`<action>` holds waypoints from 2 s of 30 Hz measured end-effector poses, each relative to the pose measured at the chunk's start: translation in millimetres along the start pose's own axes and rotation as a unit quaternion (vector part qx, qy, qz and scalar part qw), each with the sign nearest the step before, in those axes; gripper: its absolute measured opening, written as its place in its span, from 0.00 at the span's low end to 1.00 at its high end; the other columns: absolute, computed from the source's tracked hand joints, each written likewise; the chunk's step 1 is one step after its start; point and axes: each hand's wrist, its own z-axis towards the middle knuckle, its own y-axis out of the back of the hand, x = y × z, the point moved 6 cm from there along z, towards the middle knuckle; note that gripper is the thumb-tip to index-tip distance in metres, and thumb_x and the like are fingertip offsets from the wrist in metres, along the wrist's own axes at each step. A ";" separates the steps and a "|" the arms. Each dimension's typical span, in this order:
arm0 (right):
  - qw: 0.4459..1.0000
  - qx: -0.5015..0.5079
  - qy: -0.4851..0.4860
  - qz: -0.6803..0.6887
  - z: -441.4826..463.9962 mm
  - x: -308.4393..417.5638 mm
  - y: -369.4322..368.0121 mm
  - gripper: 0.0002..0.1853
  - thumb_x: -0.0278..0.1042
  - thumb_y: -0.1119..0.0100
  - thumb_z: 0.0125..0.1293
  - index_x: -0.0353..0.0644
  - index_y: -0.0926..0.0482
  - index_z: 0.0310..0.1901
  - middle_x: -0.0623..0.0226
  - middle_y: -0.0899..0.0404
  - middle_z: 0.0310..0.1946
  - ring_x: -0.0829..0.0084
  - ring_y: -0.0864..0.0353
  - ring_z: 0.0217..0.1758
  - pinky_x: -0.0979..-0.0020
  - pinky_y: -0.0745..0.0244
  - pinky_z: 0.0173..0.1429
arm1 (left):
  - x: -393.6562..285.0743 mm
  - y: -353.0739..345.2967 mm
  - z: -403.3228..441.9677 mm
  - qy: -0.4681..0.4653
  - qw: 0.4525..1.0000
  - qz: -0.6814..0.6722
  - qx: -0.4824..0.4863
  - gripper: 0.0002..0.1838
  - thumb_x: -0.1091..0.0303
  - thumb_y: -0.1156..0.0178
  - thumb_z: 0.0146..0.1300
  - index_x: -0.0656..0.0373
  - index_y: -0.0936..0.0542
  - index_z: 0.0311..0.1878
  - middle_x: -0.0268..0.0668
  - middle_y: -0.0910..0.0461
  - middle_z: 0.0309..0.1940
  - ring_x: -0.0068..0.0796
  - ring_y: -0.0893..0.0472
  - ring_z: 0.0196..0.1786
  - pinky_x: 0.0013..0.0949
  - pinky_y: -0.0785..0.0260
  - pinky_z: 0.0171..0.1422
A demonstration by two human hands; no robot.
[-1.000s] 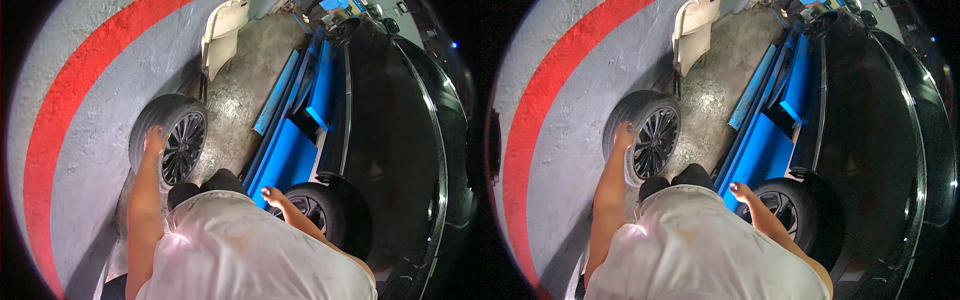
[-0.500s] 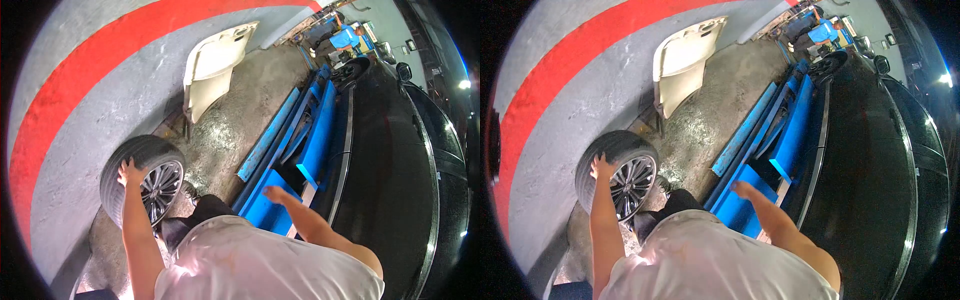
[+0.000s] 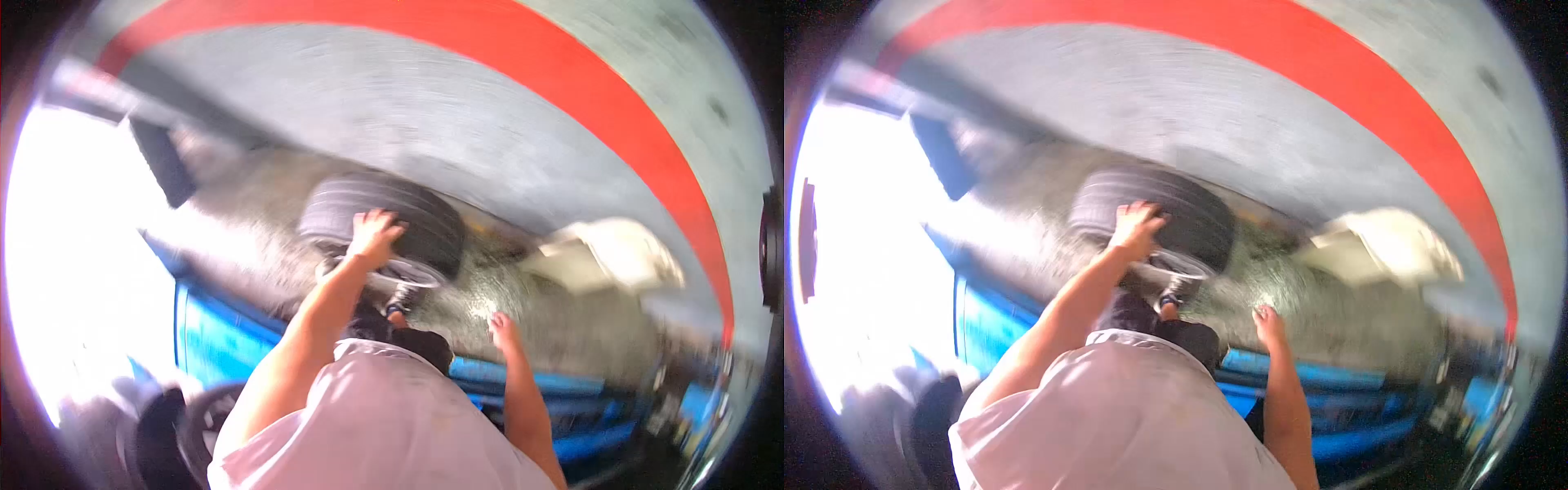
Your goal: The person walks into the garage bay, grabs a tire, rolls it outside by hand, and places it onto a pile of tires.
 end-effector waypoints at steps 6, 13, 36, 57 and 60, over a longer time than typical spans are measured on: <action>0.953 0.157 0.031 -0.258 33.8 230.7 -121.9 0.54 0.53 0.29 0.57 0.48 0.53 0.78 0.44 0.40 0.73 0.46 0.38 0.74 0.55 0.40 0.76 | 90.5 -2.6 -106.2 0.031 0.999 -0.024 -0.025 0.49 0.51 0.22 0.40 0.36 0.32 0.70 0.36 0.41 0.72 0.47 0.46 0.77 0.69 0.49 0.73; 0.880 0.177 0.232 -0.375 28.7 364.5 -244.8 0.69 0.56 0.22 0.47 0.53 0.67 0.79 0.44 0.60 0.79 0.49 0.53 0.81 0.54 0.50 0.80 | 210.8 -15.8 -272.5 0.131 0.989 -0.071 -0.003 0.47 0.49 0.26 0.48 0.32 0.36 0.74 0.32 0.44 0.76 0.43 0.50 0.80 0.66 0.55 0.78; 0.831 0.366 0.165 -0.384 10.3 660.1 -670.9 0.60 0.60 0.24 0.49 0.29 0.44 0.73 0.46 0.35 0.71 0.57 0.36 0.75 0.61 0.40 0.76 | 346.2 -30.9 -450.8 0.619 0.548 -0.516 -0.222 0.60 0.47 0.29 0.55 0.69 0.54 0.77 0.59 0.41 0.71 0.52 0.37 0.74 0.42 0.42 0.77; 0.680 0.405 0.448 -0.415 -145.9 886.0 -1011.5 0.69 0.55 0.22 0.48 0.63 0.70 0.79 0.54 0.57 0.79 0.53 0.48 0.80 0.57 0.41 0.78 | 817.1 36.8 -724.6 0.646 0.487 -0.378 -0.450 0.55 0.57 0.24 0.49 0.64 0.44 0.76 0.53 0.27 0.60 0.45 0.25 0.63 0.40 0.31 0.67; 0.700 0.379 0.462 -0.391 -151.0 894.4 -1056.2 0.65 0.54 0.25 0.52 0.64 0.70 0.79 0.52 0.57 0.79 0.50 0.45 0.78 0.56 0.39 0.76 | 867.5 112.5 -770.5 0.727 0.414 -0.305 -0.455 0.50 0.54 0.23 0.49 0.65 0.36 0.72 0.45 0.15 0.45 0.40 0.16 0.48 0.39 0.25 0.57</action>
